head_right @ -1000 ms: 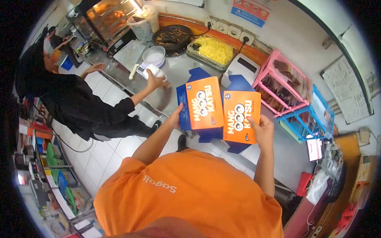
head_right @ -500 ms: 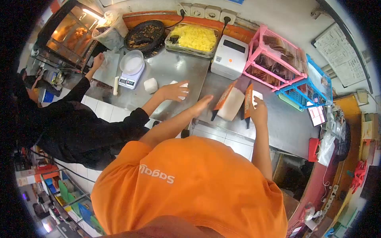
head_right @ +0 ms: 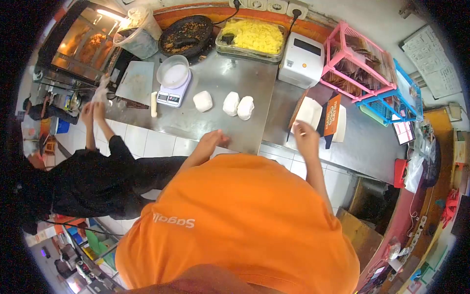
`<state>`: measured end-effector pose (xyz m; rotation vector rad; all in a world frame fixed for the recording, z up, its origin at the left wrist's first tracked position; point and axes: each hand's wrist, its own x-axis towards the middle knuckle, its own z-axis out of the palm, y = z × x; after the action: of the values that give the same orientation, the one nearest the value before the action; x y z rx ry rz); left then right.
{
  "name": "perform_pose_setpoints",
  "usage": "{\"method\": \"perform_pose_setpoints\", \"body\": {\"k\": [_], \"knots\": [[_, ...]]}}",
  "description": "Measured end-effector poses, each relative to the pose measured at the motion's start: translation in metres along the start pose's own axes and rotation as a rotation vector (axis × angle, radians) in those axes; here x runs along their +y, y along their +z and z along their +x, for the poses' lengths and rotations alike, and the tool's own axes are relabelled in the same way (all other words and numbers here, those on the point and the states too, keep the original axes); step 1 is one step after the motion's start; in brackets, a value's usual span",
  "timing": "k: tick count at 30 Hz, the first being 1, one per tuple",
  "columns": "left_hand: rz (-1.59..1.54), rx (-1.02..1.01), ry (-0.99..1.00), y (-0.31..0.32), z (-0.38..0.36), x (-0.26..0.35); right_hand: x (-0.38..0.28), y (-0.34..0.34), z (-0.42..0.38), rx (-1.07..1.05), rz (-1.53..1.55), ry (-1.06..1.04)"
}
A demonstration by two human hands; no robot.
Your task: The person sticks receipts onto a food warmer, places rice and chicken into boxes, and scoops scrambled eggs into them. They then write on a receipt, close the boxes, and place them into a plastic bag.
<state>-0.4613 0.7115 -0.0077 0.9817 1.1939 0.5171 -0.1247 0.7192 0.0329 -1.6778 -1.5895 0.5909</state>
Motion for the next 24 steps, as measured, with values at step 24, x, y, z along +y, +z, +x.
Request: {"method": "perform_pose_setpoints", "body": {"k": [24], "knots": [[0.058, 0.563, 0.410, -0.077, -0.018, -0.019, 0.036, -0.027, 0.068, 0.296, -0.506, 0.117]]}}
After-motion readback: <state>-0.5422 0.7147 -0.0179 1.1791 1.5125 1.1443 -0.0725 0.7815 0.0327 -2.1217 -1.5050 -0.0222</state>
